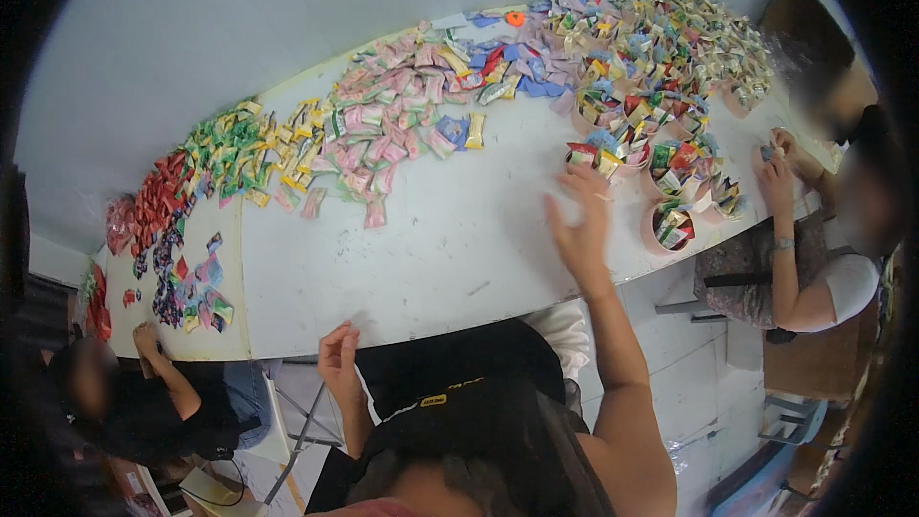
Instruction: The person sorts colorful wrapped candies on a white table, picking them up one by one and placing them into a small round container. The candies are arranged in color-coded piles across the table. The person continues filling the container until it is full, then sets it aside.
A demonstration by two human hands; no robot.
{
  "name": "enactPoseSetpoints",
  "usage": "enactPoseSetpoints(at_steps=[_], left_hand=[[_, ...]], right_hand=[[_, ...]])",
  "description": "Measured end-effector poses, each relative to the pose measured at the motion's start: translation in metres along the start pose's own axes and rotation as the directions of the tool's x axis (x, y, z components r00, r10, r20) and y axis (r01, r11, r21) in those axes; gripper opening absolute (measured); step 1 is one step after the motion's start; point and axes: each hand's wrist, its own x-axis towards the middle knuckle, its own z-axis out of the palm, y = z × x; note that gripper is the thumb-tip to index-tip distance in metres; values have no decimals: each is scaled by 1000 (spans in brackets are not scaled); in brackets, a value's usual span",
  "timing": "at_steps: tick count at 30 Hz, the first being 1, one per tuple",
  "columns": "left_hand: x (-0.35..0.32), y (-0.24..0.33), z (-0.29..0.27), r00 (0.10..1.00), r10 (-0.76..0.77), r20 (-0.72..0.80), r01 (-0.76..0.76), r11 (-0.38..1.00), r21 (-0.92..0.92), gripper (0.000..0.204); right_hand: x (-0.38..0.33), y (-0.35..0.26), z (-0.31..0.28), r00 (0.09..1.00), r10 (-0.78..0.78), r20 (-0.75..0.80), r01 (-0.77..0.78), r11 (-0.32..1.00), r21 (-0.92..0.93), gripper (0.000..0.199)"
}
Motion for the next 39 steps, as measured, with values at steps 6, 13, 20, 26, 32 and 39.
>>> enactPoseSetpoints(at_steps=[6,13,20,26,32,39], left_hand=[[2,22,10,995,41,87,-35,997,-74,14],[9,24,-8,998,55,3,-55,998,-13,13],[-4,7,-28,997,7,-80,-10,999,-35,13],[5,10,-9,993,-113,39,114,993,-16,11],[29,21,7,975,70,212,-54,995,-81,9],[32,28,14,974,76,213,-57,994,-93,10]], right_hand=[[89,60,173,981,191,-37,-193,978,-73,65],[228,134,198,710,700,-74,-680,655,-328,69],[235,172,210,660,750,46,-638,592,-492,67],[188,166,190,689,686,234,-618,724,-307,70],[112,87,155,643,619,452,-761,446,472,54],[77,-16,124,919,367,141,-370,686,627,36]])
